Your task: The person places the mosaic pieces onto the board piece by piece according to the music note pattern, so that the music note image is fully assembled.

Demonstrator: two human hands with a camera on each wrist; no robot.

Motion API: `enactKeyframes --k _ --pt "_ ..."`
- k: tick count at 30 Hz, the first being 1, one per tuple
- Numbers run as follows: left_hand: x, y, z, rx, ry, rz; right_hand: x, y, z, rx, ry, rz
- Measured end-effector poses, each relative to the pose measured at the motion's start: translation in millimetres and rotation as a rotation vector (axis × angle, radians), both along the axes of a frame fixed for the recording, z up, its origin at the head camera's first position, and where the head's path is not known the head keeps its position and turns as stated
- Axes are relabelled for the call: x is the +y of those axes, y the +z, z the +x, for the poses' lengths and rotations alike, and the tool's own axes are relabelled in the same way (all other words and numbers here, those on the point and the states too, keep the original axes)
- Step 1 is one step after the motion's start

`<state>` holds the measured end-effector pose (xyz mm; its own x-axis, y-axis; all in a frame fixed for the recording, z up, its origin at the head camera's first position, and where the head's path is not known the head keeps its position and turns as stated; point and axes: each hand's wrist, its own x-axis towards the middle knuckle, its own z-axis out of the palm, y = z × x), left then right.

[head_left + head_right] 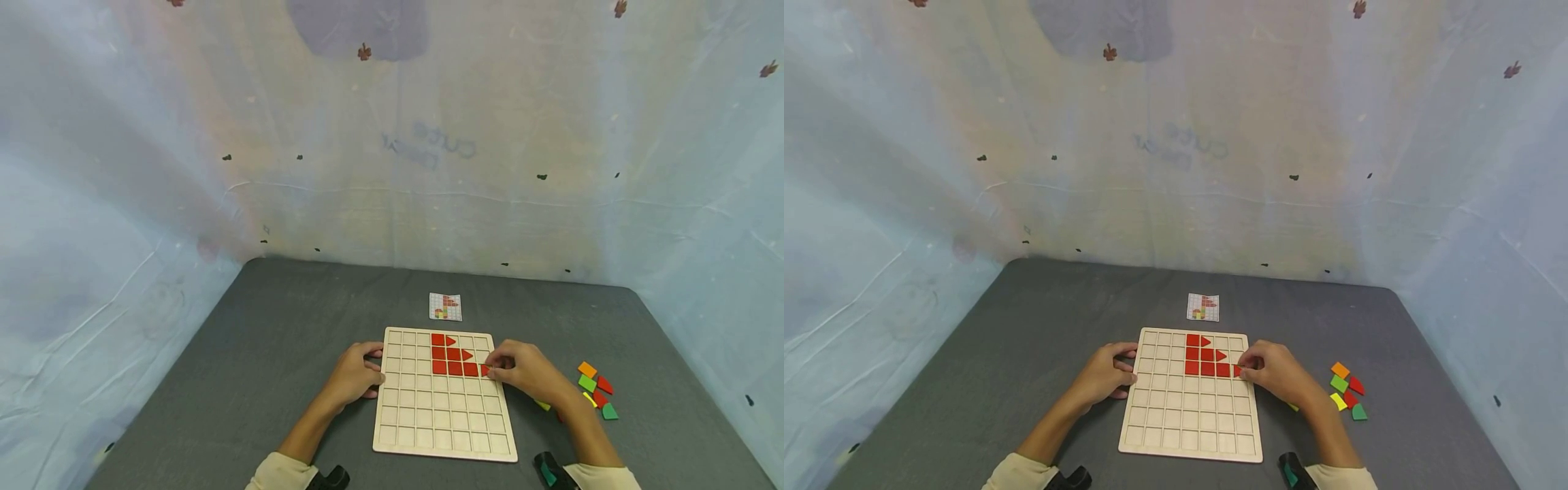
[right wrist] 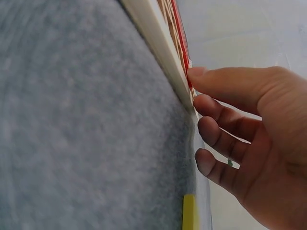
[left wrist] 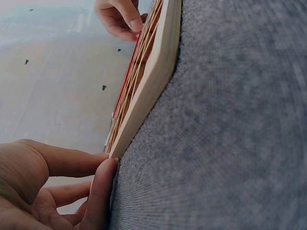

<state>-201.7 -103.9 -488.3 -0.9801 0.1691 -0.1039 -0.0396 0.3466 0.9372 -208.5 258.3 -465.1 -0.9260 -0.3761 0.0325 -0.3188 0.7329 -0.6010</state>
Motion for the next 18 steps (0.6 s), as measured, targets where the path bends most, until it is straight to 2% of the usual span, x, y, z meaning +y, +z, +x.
enactKeyframes --k 18 --pt "0.1 -0.9 -0.2 -0.005 0.001 0.002 -0.1 -1.1 -0.2 0.009 0.027 -0.014"
